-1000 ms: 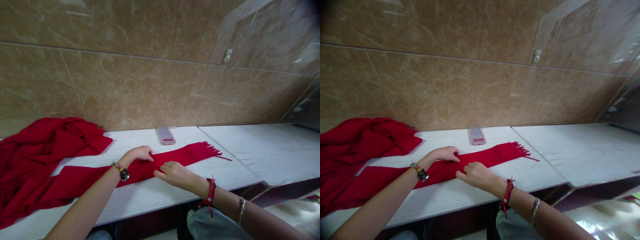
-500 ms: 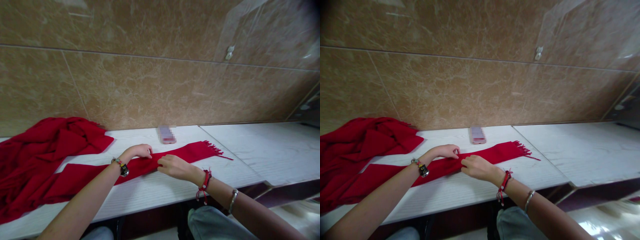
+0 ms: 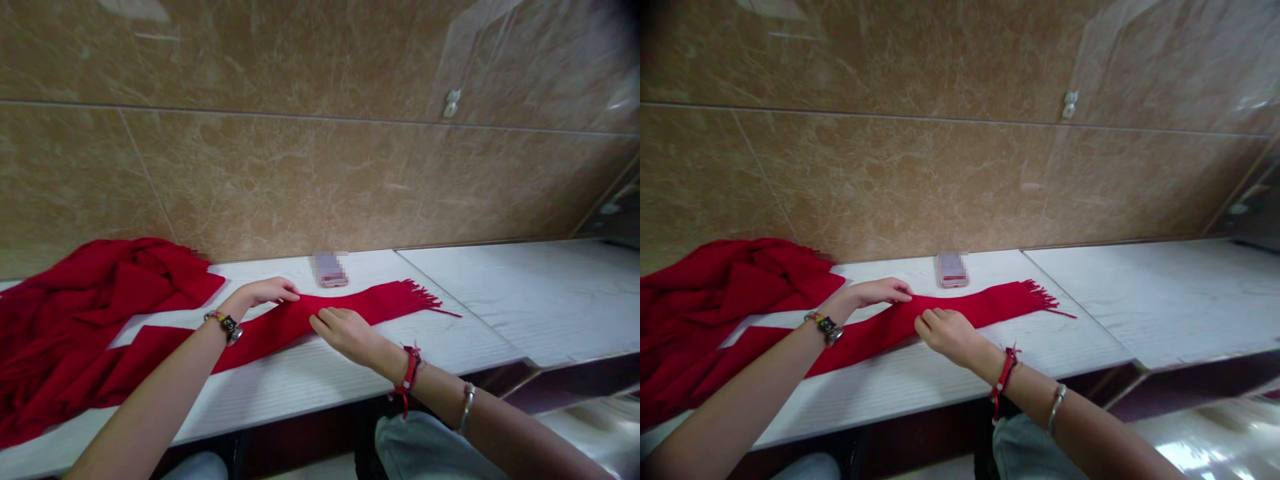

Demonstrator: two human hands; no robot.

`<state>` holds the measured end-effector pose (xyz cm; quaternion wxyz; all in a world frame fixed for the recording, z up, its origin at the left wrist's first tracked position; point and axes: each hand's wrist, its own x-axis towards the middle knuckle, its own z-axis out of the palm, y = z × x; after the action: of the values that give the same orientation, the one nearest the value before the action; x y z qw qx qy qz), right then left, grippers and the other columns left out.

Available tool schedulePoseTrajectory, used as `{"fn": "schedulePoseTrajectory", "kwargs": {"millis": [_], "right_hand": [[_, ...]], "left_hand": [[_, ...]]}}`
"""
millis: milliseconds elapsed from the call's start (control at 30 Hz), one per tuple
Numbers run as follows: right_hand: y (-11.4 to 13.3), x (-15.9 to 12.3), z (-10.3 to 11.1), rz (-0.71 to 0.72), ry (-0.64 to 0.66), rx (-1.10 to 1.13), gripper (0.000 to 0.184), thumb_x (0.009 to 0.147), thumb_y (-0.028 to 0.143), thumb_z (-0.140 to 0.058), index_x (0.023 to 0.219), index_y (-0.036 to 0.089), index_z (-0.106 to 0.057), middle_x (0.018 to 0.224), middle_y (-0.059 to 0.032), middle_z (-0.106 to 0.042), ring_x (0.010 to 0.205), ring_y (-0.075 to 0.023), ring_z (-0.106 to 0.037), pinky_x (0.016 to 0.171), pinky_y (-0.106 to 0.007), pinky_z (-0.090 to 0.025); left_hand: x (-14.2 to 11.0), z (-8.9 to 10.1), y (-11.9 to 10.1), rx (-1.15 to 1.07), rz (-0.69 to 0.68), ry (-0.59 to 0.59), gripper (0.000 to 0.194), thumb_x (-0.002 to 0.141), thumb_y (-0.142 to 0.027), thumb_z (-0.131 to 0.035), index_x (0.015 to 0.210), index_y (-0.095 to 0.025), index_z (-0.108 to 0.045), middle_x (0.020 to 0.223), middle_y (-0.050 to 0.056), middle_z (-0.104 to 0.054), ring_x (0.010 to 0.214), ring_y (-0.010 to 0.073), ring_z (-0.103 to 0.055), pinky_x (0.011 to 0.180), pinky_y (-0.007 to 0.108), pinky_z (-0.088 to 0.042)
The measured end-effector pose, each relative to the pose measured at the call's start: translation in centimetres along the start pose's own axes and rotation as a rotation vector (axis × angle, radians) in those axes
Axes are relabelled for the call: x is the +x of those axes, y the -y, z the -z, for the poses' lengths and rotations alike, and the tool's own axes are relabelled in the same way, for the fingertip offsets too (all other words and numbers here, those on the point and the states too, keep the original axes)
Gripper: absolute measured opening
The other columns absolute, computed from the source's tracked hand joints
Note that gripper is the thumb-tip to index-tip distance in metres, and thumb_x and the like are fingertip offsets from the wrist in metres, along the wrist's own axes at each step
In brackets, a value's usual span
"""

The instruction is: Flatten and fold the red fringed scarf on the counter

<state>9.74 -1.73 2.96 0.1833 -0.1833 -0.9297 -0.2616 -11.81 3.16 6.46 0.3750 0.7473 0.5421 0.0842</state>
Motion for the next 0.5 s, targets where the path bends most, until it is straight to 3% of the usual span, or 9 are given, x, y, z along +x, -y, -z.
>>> {"fn": "schedulePoseTrajectory", "kwargs": {"millis": [200, 500], "right_hand": [[-2.7, -0.7, 2.4, -0.124, -0.056, -0.07, 0.013, 0.084, 0.01, -0.041, 0.088, 0.015, -0.052, 0.079, -0.0043, -0.055, 0.066, -0.0137, -0.051, 0.052, -0.025, -0.033], [-9.3, -5.4, 6.5, -0.36, 0.093, -0.22, 0.024, 0.082, 0.007, -0.035, 0.089, 0.015, -0.056, 0.068, -0.0024, -0.053, 0.054, -0.0104, -0.045, 0.048, -0.025, -0.025]], "left_hand": [[0.3, 1.5, -3.6, -0.381, -0.088, -0.065, 0.036, 0.067, -0.033, -0.061, 0.098, -0.018, -0.054, 0.079, -0.002, -0.056, 0.069, 0.0089, -0.049, 0.061, 0.02, -0.035], [5.3, 1.0, -12.5, -0.423, -0.185, -0.133, 0.027, 0.067, -0.021, -0.062, 0.094, -0.015, -0.061, 0.086, 0.002, -0.061, 0.071, 0.009, -0.052, 0.066, 0.022, -0.038]]}}
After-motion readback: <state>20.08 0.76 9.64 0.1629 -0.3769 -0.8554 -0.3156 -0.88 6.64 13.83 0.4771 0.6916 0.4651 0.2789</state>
